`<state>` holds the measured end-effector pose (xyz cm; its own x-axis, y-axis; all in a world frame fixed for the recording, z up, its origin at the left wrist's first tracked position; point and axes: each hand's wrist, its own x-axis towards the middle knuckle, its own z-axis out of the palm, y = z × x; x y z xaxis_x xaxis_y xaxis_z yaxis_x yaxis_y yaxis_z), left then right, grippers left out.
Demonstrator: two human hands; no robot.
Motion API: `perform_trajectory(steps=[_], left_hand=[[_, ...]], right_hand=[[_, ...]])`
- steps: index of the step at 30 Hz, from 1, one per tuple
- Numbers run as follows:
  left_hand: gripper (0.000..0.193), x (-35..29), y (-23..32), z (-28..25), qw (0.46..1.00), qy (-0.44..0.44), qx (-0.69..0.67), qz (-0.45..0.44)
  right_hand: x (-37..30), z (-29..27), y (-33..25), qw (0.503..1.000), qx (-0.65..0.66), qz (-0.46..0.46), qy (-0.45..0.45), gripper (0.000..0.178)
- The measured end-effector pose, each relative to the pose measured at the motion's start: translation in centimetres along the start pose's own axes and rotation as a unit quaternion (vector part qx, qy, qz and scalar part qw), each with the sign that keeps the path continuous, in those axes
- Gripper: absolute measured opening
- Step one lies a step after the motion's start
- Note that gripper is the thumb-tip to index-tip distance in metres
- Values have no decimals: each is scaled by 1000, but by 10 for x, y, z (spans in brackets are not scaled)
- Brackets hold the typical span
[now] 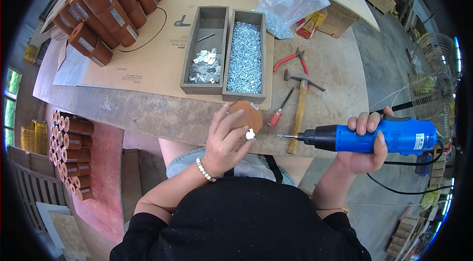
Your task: Assemble metal components onto bamboo cylinders using various hand tools.
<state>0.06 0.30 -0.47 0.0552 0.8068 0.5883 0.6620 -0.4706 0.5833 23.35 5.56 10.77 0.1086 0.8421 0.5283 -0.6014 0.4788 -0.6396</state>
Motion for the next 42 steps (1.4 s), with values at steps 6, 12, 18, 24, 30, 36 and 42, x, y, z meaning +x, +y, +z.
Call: perform_trajectory(steps=[6, 12, 18, 24, 30, 36, 42], left_hand=[[30, -2, -9, 3, 999, 12, -33, 12], [32, -3, -7, 5, 999, 20, -39, 0], [32, -3, -13, 5, 999, 13, -33, 17], [34, 9, -34, -21, 990, -75, -92, 70], [34, 7, -28, -23, 990, -77, -113, 39], [33, -4, -23, -18, 995, -44, -89, 15], [33, -10, -19, -17, 998, -26, -52, 13]], right_hand=[[0, -1, -1, 1000, -5, 0, 12, 56], [-1, 0, 2, 1000, 9, 2, 6, 57], [-2, 2, 6, 1000, 14, 2, 19, 57], [-1, -2, 2, 1000, 17, -3, 6, 57], [-1, 2, 7, 1000, 9, 10, -8, 54], [-2, 11, 13, 999, 29, 13, -22, 58], [-2, 21, 19, 998, 39, 22, -33, 57]])
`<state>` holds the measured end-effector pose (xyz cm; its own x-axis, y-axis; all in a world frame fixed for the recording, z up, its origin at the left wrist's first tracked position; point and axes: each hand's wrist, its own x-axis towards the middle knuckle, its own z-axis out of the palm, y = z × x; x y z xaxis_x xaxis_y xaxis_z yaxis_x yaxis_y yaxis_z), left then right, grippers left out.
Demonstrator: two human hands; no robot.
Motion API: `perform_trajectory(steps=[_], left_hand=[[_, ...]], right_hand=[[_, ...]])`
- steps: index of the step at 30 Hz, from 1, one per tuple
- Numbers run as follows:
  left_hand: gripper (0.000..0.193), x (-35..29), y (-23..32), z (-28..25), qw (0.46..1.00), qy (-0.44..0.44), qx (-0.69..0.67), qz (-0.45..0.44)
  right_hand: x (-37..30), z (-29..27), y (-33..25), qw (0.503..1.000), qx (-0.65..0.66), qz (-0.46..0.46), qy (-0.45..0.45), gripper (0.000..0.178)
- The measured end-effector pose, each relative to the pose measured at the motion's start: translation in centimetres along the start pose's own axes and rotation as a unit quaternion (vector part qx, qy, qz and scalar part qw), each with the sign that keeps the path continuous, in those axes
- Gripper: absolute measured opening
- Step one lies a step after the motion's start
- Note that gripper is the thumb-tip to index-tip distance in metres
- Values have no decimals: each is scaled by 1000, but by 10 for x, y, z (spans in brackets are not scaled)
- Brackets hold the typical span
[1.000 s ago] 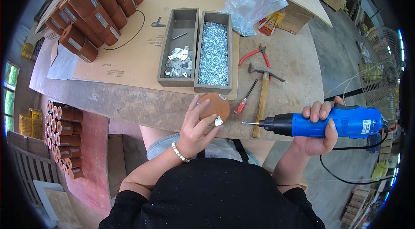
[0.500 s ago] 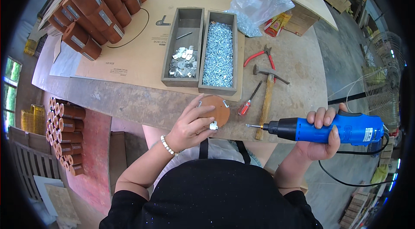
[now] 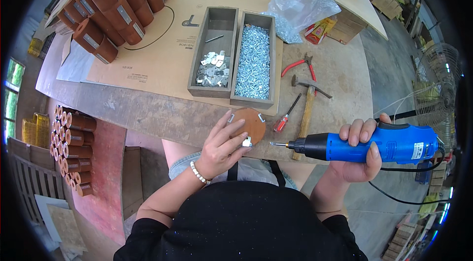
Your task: Assemble metal components onto bamboo cylinders using various hand tools.
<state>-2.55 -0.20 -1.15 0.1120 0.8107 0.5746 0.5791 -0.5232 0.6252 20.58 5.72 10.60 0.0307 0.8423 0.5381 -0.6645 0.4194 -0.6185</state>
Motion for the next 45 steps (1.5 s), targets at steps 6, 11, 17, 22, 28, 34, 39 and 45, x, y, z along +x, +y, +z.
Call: perform_trajectory(steps=[6, 11, 17, 22, 28, 34, 39, 45], left_hand=[[31, 7, -2, 1, 1000, 15, 20, 3], [32, 5, 4, -3, 999, 21, 34, 20], [48, 4, 11, -8, 999, 28, 42, 17], [52, 58, 26, -35, 999, 6, -11, 41], [45, 75, 23, -37, 992, -79, -95, -3], [39, 68, 25, -32, 993, -51, -101, -16], [26, 59, 29, -31, 993, -49, -102, -19], [19, 56, 20, -30, 996, -47, -69, -9]], right_hand=[[8, 10, 9, 1000, -2, 4, -7, 58], [1, 26, 9, 1000, -5, 18, -10, 61], [-3, 30, 20, 999, -14, 22, -47, 59], [3, 41, 19, 999, -11, 6, -44, 59], [15, 49, 17, 998, -2, 17, -53, 62], [11, 48, 17, 996, -13, -12, -83, 58], [3, 49, 11, 998, -10, -2, -66, 60], [2, 50, 14, 998, -23, 11, -63, 60]])
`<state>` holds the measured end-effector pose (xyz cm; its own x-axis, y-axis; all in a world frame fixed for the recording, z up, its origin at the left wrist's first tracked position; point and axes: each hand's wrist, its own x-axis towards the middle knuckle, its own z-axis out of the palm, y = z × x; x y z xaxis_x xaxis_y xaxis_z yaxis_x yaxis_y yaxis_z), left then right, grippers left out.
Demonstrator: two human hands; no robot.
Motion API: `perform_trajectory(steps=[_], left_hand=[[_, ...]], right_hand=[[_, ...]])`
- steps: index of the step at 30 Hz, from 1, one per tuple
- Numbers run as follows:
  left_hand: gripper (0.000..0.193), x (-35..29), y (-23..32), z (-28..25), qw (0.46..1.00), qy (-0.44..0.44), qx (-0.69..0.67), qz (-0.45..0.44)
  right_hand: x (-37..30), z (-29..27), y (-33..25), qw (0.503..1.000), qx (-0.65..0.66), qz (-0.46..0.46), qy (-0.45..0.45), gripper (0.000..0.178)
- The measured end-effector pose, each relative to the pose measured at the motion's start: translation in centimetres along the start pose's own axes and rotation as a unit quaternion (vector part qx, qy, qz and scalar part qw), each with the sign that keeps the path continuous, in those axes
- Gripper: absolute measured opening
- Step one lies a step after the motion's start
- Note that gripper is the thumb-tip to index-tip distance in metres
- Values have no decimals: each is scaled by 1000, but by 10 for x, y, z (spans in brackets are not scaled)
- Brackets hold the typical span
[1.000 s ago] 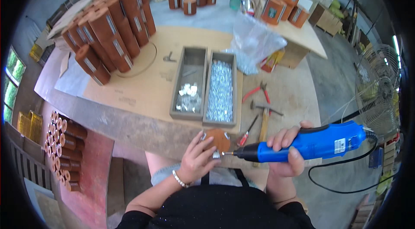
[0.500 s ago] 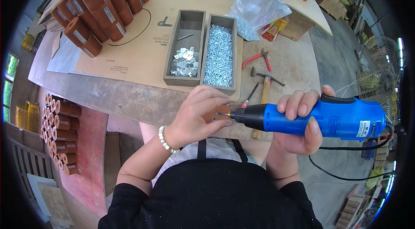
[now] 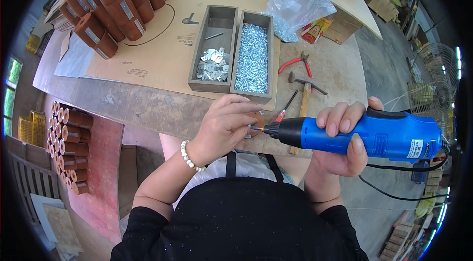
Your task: Assemble metal components onto bamboo cylinders using various hand tools.
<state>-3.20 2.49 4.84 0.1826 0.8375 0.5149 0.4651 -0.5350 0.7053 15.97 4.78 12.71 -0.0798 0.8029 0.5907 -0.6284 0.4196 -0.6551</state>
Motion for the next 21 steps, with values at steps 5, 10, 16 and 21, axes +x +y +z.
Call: perform_trajectory(steps=[5, 10, 16, 21], left_hand=[[20, 2, -6, -3, 1000, -9, 19, 6], [20, 7, -1, -5, 999, -8, 7, 39], [19, -4, -2, 2, 999, -7, 37, 34], [16, -5, 2, 4, 997, -47, 34, 43]], right_hand=[[2, -3, 7, 999, -1, -19, -32, 59], [2, 6, -4, 999, -31, -18, -40, 62], [-7, 2, -2, 997, 25, 37, -65, 57], [-9, 3, -12, 993, 27, 45, -109, 53]])
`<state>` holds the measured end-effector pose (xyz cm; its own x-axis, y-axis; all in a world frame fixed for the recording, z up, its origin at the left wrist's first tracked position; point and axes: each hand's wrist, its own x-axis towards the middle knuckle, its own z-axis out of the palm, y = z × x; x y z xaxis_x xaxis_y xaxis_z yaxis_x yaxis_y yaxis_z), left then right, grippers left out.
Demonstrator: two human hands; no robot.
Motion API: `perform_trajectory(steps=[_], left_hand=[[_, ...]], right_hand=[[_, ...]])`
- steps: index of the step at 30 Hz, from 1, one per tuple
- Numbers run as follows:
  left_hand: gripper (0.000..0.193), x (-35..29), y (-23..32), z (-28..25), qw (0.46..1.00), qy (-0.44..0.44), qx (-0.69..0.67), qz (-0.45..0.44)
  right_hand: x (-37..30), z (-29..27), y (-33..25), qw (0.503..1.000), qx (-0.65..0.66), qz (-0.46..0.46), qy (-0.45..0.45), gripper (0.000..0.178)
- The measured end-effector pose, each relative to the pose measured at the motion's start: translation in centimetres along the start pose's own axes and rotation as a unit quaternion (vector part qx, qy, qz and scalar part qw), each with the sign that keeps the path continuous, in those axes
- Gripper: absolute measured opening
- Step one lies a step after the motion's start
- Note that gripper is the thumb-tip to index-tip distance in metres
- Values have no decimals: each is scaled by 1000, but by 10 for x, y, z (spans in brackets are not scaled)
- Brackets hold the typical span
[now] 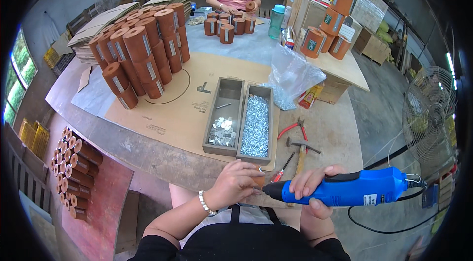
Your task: Assemble metal components onto bamboo cylinders using various hand tools.
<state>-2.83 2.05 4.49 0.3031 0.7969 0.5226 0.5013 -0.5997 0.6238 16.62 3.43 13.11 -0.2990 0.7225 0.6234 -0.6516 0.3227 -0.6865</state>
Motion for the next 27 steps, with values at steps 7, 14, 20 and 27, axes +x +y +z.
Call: perform_trajectory(steps=[7, 14, 20, 27], left_hand=[[14, 5, -2, 1, 1000, -25, -10, -5], [14, 6, 2, 2, 1000, -9, 0, -6], [24, 2, -1, 5, 999, -8, -34, -42], [28, -5, 6, 4, 999, -8, -28, -19]], right_hand=[[5, -4, 3, 999, 1, -6, -38, 53], [6, -4, 1, 999, -3, 1, -34, 53], [5, -7, 3, 1000, 5, 0, 1, 55], [0, -4, -2, 1000, 1, 18, 23, 56]])
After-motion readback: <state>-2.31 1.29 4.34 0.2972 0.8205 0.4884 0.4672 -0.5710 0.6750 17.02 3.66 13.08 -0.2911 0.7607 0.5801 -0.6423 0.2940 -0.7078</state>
